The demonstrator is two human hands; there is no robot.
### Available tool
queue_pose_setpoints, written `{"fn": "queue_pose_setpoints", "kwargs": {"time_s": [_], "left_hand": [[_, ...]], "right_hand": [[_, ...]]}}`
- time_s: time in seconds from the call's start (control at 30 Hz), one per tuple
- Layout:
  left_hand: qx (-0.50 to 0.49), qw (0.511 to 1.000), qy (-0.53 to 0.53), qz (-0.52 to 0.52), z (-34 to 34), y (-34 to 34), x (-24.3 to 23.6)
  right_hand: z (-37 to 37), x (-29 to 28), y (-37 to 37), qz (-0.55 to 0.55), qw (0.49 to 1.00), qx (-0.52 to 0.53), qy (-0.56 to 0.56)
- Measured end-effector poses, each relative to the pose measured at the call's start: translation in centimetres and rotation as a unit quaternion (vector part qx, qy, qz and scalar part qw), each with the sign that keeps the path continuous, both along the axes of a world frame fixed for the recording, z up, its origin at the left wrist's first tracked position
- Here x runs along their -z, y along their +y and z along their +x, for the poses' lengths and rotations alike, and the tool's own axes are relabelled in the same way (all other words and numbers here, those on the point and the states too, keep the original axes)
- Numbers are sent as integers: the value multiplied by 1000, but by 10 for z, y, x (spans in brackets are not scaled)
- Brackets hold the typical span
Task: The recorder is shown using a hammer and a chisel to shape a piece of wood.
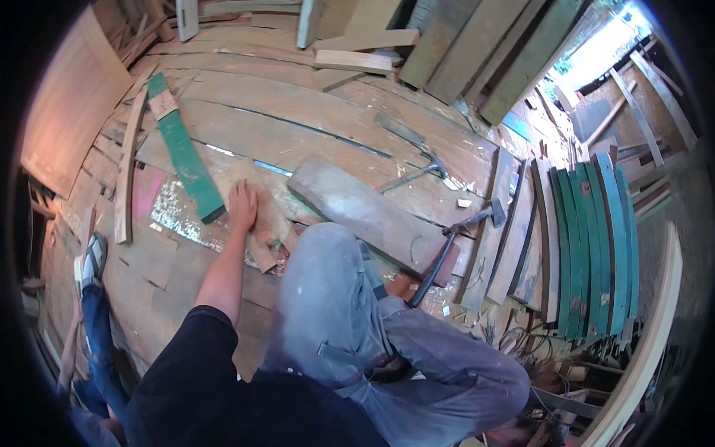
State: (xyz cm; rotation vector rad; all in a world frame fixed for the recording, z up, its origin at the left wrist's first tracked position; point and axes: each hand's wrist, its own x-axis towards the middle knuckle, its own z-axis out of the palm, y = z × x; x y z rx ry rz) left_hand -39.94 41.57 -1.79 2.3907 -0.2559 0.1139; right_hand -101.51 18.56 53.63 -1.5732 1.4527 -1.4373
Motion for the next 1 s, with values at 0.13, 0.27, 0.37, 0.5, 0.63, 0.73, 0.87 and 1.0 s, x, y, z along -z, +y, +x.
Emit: {"fn": "queue_pose_setpoints", "kwargs": {"time_s": [0.13,0.27,0.37,0.5,0.63,0.73,0.87,1.0], "left_hand": [[7,967,-163,198,-11,-4,23],[12,963,-177,202,-18,-26,4],[15,959,-177,223,-17,-26,-2],[16,971,-122,207,-11,-25,-4],[-17,967,-88,239,-21,-32,-1],[-6,961,-102,255,-22,-46,-2],[-7,963,-61,264,-22,-51,-6],[-7,963,-12,269,-19,-43,-12]], "right_hand": [[22,5,-21,-36,999,-8,39],[-20,11,-67,-217,834,-53,505],[121,47,-86,15,1000,-16,-2],[237,83,-171,214,933,-280,-71],[441,167,-239,313,871,-366,-96],[555,241,-301,197,881,-430,3],[665,333,-361,95,897,-428,56],[735,383,-330,62,914,-402,7]]}}
